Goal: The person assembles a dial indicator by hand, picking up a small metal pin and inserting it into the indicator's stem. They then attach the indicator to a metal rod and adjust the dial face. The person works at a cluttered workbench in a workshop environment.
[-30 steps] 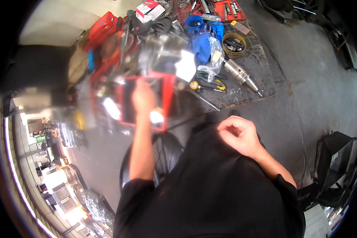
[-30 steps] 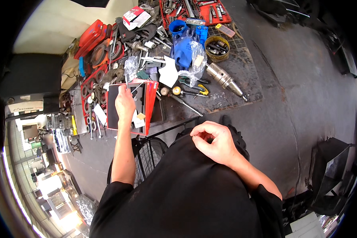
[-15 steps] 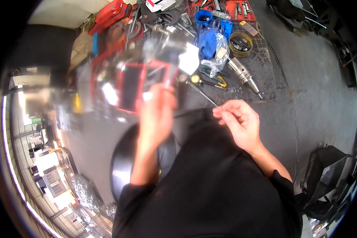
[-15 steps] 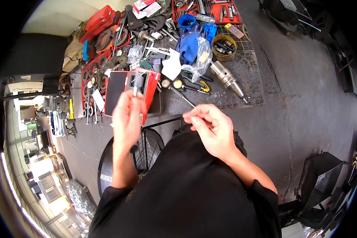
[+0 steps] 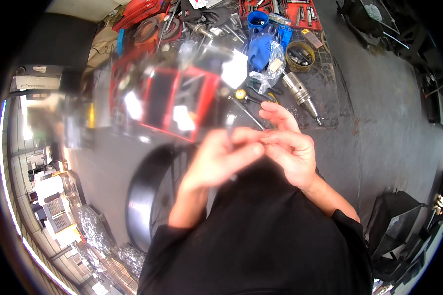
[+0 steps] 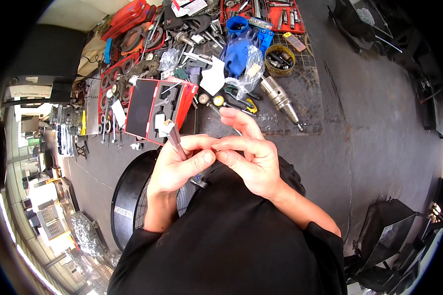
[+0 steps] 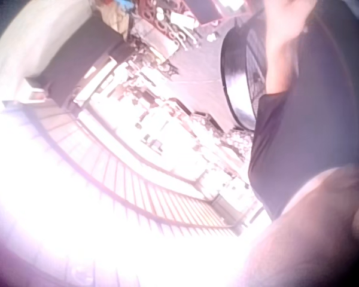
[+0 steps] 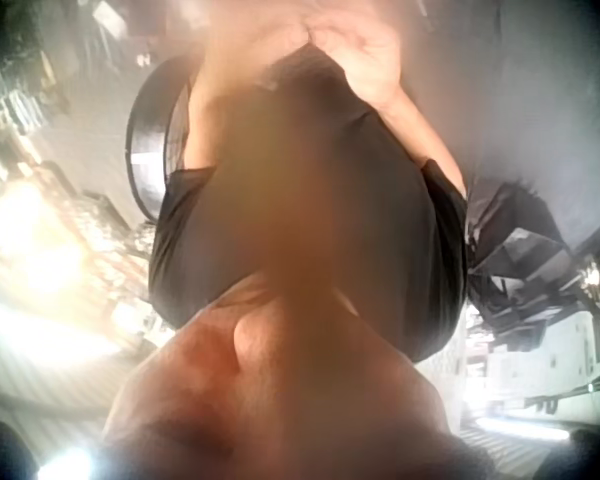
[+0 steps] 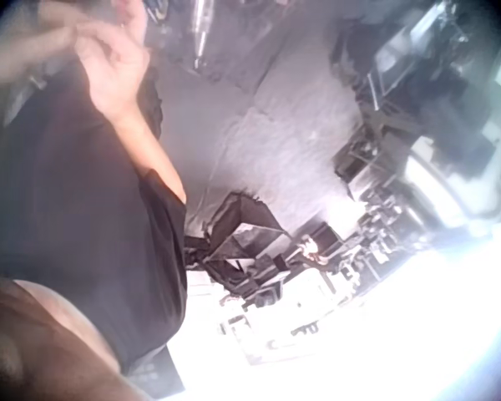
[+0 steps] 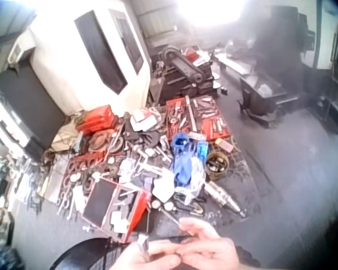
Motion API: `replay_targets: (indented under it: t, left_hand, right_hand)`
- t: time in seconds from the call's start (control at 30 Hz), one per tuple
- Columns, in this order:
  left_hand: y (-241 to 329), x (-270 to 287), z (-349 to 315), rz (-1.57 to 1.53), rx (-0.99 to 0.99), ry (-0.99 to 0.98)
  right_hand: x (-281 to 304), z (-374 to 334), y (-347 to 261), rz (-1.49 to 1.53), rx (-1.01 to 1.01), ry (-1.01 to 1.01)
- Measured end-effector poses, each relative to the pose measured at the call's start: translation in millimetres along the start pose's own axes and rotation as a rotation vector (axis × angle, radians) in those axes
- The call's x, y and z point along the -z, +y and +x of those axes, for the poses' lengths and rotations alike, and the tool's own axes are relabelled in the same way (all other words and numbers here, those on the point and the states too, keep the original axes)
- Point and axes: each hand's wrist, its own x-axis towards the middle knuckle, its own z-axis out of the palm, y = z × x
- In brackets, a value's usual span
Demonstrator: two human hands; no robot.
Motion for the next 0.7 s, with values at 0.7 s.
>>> replay_targets:
  t: [0.7]
  left_hand:
    - [-24.7, -7.7, 3.1, 0.217, 0.003, 0.275]
  right_hand:
    - [14.3, 23.7, -24.8, -1.021, 0.514, -0.18]
